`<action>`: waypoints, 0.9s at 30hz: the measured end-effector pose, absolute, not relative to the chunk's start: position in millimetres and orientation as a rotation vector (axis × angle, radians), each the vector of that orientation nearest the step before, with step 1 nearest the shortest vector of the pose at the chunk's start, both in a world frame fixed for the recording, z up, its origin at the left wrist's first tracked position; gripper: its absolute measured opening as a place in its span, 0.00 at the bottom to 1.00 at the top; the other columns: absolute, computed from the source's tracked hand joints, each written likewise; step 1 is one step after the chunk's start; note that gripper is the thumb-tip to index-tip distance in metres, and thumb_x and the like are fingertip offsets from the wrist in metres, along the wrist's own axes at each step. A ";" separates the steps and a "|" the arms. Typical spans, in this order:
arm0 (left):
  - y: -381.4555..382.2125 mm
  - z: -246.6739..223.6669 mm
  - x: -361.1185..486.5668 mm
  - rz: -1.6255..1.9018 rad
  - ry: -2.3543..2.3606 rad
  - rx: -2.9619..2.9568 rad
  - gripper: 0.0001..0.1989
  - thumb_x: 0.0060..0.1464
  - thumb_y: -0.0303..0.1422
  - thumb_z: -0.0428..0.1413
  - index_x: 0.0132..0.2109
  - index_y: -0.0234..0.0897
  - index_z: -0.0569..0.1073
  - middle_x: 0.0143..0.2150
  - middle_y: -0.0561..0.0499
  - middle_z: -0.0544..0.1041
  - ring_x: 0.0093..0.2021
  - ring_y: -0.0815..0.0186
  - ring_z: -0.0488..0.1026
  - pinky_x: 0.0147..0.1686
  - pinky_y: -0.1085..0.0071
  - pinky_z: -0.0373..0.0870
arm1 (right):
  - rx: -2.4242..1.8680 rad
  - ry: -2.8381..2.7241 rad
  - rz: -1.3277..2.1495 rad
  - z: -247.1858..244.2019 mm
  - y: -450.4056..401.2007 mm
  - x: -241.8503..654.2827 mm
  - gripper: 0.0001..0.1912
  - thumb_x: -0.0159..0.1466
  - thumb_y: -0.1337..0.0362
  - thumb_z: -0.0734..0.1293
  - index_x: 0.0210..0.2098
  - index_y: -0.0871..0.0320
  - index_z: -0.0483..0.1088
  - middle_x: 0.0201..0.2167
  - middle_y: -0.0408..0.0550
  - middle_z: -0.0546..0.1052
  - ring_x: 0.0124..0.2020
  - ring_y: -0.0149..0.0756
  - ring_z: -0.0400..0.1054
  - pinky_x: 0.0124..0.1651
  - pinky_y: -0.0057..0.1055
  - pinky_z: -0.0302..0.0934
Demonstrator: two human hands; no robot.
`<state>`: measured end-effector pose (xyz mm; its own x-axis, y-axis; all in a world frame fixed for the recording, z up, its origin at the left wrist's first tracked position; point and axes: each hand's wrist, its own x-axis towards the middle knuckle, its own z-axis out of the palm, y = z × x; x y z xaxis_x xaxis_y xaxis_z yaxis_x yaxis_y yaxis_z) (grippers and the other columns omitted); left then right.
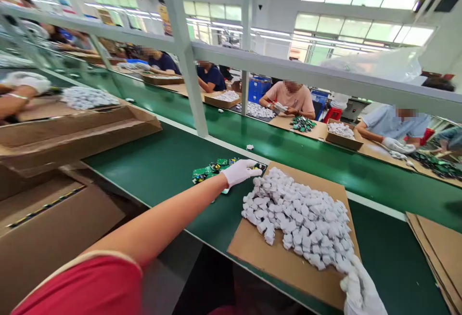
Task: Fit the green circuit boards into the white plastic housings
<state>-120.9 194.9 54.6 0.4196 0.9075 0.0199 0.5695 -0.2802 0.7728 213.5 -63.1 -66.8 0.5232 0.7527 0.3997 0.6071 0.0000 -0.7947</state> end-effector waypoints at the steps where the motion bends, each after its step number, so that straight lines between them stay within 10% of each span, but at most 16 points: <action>1: 175.9 52.8 -113.8 0.616 1.170 1.930 0.17 0.51 0.39 0.53 0.42 0.31 0.74 0.38 0.47 0.77 0.39 0.62 0.71 0.39 0.69 0.67 | -1.729 -1.112 0.149 -66.3 -66.9 209.0 0.25 0.63 0.53 0.59 0.53 0.63 0.67 0.29 0.53 0.79 0.20 0.34 0.69 0.24 0.29 0.64; 14: 9.7 -21.7 -15.9 0.270 0.580 0.546 0.20 0.47 0.38 0.61 0.45 0.34 0.69 0.37 0.45 0.75 0.27 0.71 0.73 0.21 0.79 0.66 | -1.977 -1.481 -0.185 -54.0 -70.7 226.6 0.15 0.59 0.58 0.64 0.44 0.56 0.71 0.43 0.52 0.75 0.44 0.42 0.68 0.47 0.39 0.63; 27: 14.4 -33.8 -6.8 0.240 0.537 0.544 0.16 0.49 0.35 0.60 0.44 0.34 0.68 0.37 0.44 0.75 0.28 0.69 0.74 0.22 0.79 0.67 | -2.125 -1.323 0.019 -50.5 -70.3 211.1 0.08 0.55 0.57 0.66 0.27 0.55 0.69 0.31 0.46 0.69 0.30 0.36 0.64 0.33 0.32 0.57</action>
<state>-6.8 14.4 -33.8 0.8361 0.3533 -0.4198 -0.0764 0.8326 0.5486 211.1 -70.3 -50.5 0.4966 0.8133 0.3033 0.8044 -0.2998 -0.5129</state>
